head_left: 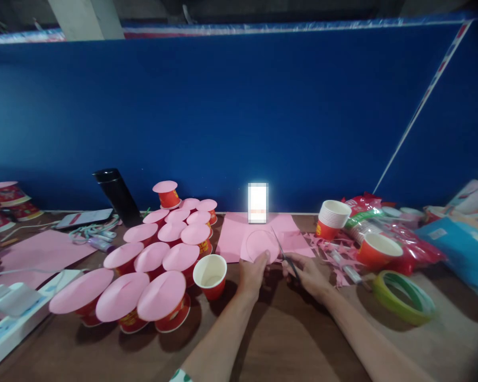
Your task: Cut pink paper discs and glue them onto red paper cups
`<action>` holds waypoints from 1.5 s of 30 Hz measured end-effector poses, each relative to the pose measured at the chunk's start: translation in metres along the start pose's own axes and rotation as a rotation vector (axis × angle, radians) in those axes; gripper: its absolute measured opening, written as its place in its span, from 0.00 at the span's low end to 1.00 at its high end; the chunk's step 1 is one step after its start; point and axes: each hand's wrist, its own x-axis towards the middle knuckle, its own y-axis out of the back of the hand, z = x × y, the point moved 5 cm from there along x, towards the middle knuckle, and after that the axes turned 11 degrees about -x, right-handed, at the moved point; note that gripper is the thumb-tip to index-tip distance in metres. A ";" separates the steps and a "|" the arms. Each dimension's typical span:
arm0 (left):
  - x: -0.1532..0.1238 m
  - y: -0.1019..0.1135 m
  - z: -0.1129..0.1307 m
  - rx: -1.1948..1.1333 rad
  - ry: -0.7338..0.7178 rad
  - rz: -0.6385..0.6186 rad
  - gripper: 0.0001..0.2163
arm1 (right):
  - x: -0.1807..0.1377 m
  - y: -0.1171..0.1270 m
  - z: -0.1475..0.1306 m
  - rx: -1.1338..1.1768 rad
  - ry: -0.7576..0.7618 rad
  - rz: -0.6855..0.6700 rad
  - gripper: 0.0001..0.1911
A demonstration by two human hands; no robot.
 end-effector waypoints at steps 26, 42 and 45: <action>0.000 0.006 0.004 0.141 0.061 0.104 0.14 | 0.000 0.000 0.000 -0.015 0.000 0.003 0.28; -0.001 0.007 -0.001 0.148 0.115 0.107 0.14 | 0.001 0.001 0.001 -0.003 -0.002 -0.006 0.26; 0.000 0.006 0.000 0.149 0.103 0.109 0.14 | 0.001 0.001 0.002 -0.004 -0.009 0.001 0.26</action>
